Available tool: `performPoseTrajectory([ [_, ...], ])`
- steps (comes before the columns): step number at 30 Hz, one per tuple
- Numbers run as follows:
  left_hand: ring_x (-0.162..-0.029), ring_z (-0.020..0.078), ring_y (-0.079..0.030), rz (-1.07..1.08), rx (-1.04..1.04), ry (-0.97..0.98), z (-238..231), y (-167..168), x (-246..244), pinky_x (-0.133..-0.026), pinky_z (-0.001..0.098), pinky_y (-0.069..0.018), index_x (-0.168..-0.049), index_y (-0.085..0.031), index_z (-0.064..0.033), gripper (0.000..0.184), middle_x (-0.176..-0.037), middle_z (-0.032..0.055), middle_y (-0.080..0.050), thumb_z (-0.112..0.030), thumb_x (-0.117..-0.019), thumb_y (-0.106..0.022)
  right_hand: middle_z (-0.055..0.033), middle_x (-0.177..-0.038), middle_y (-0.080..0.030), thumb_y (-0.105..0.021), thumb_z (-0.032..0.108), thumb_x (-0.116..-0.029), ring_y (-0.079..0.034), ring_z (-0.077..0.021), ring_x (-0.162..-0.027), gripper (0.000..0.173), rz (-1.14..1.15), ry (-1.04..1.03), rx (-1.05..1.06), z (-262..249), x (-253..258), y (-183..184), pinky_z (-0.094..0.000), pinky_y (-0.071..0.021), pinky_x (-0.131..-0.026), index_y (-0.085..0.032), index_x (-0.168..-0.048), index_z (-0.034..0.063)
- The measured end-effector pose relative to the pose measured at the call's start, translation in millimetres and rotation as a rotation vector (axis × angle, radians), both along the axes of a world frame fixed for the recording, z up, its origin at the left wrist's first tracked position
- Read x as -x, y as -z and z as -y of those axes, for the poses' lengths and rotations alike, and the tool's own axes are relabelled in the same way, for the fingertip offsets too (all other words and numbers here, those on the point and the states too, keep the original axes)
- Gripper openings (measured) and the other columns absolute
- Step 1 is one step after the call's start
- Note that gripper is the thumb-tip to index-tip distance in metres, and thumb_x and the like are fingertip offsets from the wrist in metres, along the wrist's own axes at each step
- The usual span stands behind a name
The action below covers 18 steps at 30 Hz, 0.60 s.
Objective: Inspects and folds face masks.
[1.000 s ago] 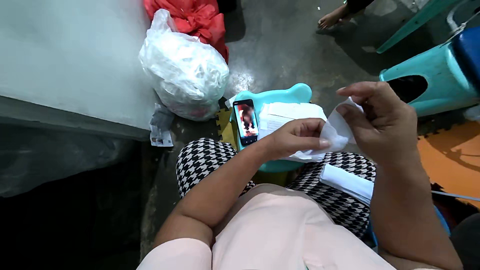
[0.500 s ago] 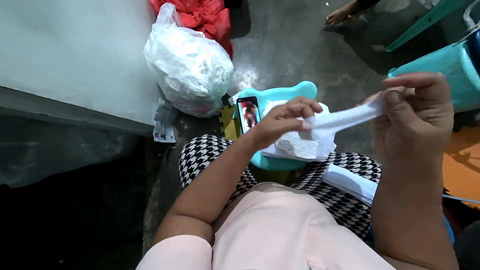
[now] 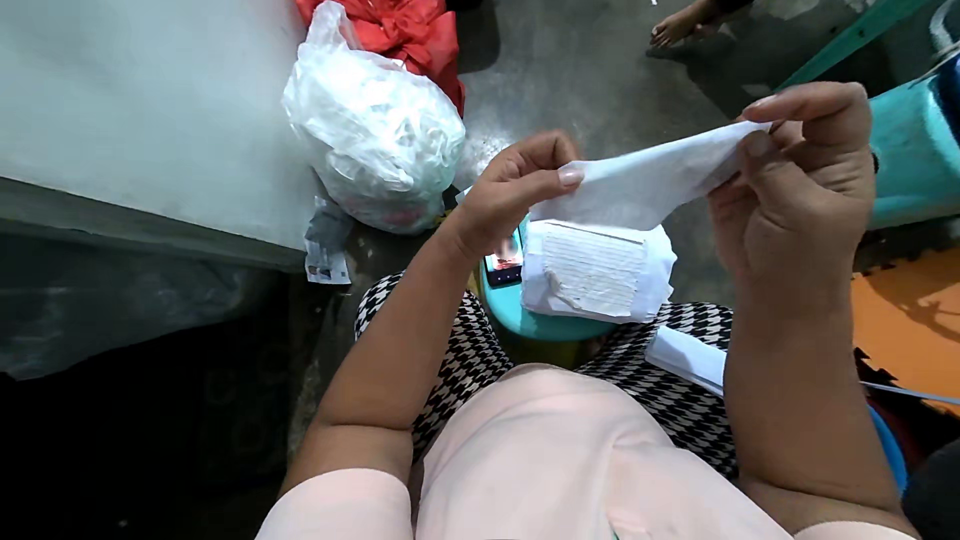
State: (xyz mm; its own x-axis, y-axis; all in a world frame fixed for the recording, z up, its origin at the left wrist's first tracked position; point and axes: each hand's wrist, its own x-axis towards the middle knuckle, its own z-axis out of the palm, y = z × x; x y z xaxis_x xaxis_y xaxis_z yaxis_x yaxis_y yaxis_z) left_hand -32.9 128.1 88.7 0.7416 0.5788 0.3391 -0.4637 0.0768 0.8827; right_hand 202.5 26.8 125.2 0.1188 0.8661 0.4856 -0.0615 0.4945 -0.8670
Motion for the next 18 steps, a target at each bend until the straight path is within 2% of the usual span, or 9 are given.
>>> performPoseTrajectory([
  [2, -0.086, 0.0034, -0.063, 0.02, -0.001, -0.04, -0.5, -0.2, -0.4, -0.074, 0.022, -0.0527, -0.092, -0.062, -0.0158, 0.011, -0.097, -0.0034, -0.067, -0.012, -0.099, -0.054, 0.0078, -0.1, -0.067, -0.047, -0.001, -0.1028, -0.068, -0.0054, -0.087, 0.026, 0.008, 0.007, -0.025, -5.8, 4.8, -1.7, -0.0271, -0.0609, -0.083, -0.06, -0.117, 0.0166],
  [5, -0.08, 0.0051, -0.065, 0.074, 0.034, -0.062, 1.3, -2.8, -1.9, -0.074, 0.0244, -0.0572, -0.1, -0.058, -0.0133, 0.01, -0.088, -0.0033, -0.066, -0.006, -0.1008, -0.051, 0.0072, -0.1, -0.065, -0.045, -0.002, -0.1029, -0.067, -0.0053, -0.087, 0.026, 0.026, 0.016, -0.037, -12.0, 8.8, -1.2, -0.0269, -0.0604, -0.082, -0.061, -0.117, 0.0146],
  [9, -0.085, 0.0094, -0.069, 0.027, 0.101, -0.085, 0.1, 0.2, -1.1, -0.078, 0.0296, -0.06, -0.102, -0.056, -0.0122, 0.008, -0.092, -0.0005, -0.068, -0.005, -0.1011, -0.053, 0.0081, -0.095, -0.065, -0.045, -0.002, -0.1028, -0.066, -0.0045, -0.084, 0.026, 0.04, 0.051, 0.003, -13.6, 5.5, 5.6, -0.0252, -0.0603, -0.08, -0.06, -0.116, 0.0137],
  [11, -0.084, 0.0098, -0.068, -0.038, 0.122, -0.115, -0.9, 1.1, -2.7, -0.075, 0.0296, -0.0602, -0.103, -0.055, -0.0122, 0.007, -0.092, -0.0002, -0.067, -0.006, -0.1025, -0.051, 0.0088, -0.095, -0.065, -0.047, -0.002, -0.1022, -0.066, -0.0037, -0.084, 0.025, 0.071, 0.064, 0.064, -15.0, -0.4, 11.8, -0.0247, -0.0605, -0.079, -0.06, -0.117, 0.0137],
  [13, -0.081, 0.009, -0.068, -0.148, 0.128, -0.169, -3.1, 3.4, -7.8, -0.072, 0.0287, -0.06, -0.104, -0.053, -0.0111, 0.005, -0.091, -0.0001, -0.066, -0.007, -0.1039, -0.049, 0.0088, -0.094, -0.063, -0.048, 0.0, -0.1006, -0.064, -0.0009, -0.082, 0.023, 0.234, 0.112, 0.187, -20.8, -8.5, 23.7, -0.0224, -0.0581, -0.077, -0.058, -0.119, 0.0105],
  [14, -0.08, 0.0091, -0.067, -0.21, 0.127, -0.202, -4.5, 5.2, -10.3, -0.072, 0.029, -0.06, -0.105, -0.052, -0.0099, 0.004, -0.09, 0.0003, -0.066, -0.008, -0.1048, -0.049, 0.0049, -0.094, -0.062, -0.05, 0.004, -0.1004, -0.062, -0.0019, -0.08, 0.023, 0.377, 0.153, 0.285, -24.4, -11.6, 32.5, -0.0235, -0.0561, -0.075, -0.057, -0.122, 0.0056],
  [15, -0.078, 0.0095, -0.067, -0.254, 0.129, -0.242, -6.0, 7.0, -12.3, -0.071, 0.0294, -0.0599, -0.105, -0.052, -0.0087, 0.003, -0.088, 0.0009, -0.066, -0.008, -0.1053, -0.05, -0.0034, -0.096, -0.063, -0.053, 0.008, -0.1011, -0.063, -0.0084, -0.081, 0.027, 0.528, 0.175, 0.399, -28.5, -13.7, 42.5, -0.0299, -0.0564, -0.076, -0.057, -0.127, 0.0011],
  [17, -0.077, 0.0105, -0.067, -0.276, 0.138, -0.292, -10.9, 8.5, -11.1, -0.072, 0.0309, -0.0603, -0.108, -0.052, -0.0076, 0.004, -0.088, 0.0016, -0.064, -0.009, -0.1057, -0.049, -0.0197, -0.109, -0.066, -0.061, 0.012, -0.1009, -0.066, -0.0288, -0.093, 0.034, 0.788, 0.168, 0.59, -35.2, -13.4, 63.3, -0.0489, -0.0556, -0.085, -0.058, -0.133, -0.0001],
  [18, -0.077, 0.0101, -0.067, -0.255, 0.133, -0.307, -12.8, 8.9, -7.8, -0.072, 0.0305, -0.0605, -0.108, -0.052, -0.0082, 0.004, -0.088, 0.0009, -0.064, -0.009, -0.1056, -0.049, -0.0235, -0.114, -0.064, -0.065, 0.014, -0.0993, -0.066, -0.0355, -0.099, 0.036, 0.881, 0.159, 0.63, -34.5, -11.2, 73.4, -0.0542, -0.054, -0.088, -0.059, -0.133, 0.0008],
])
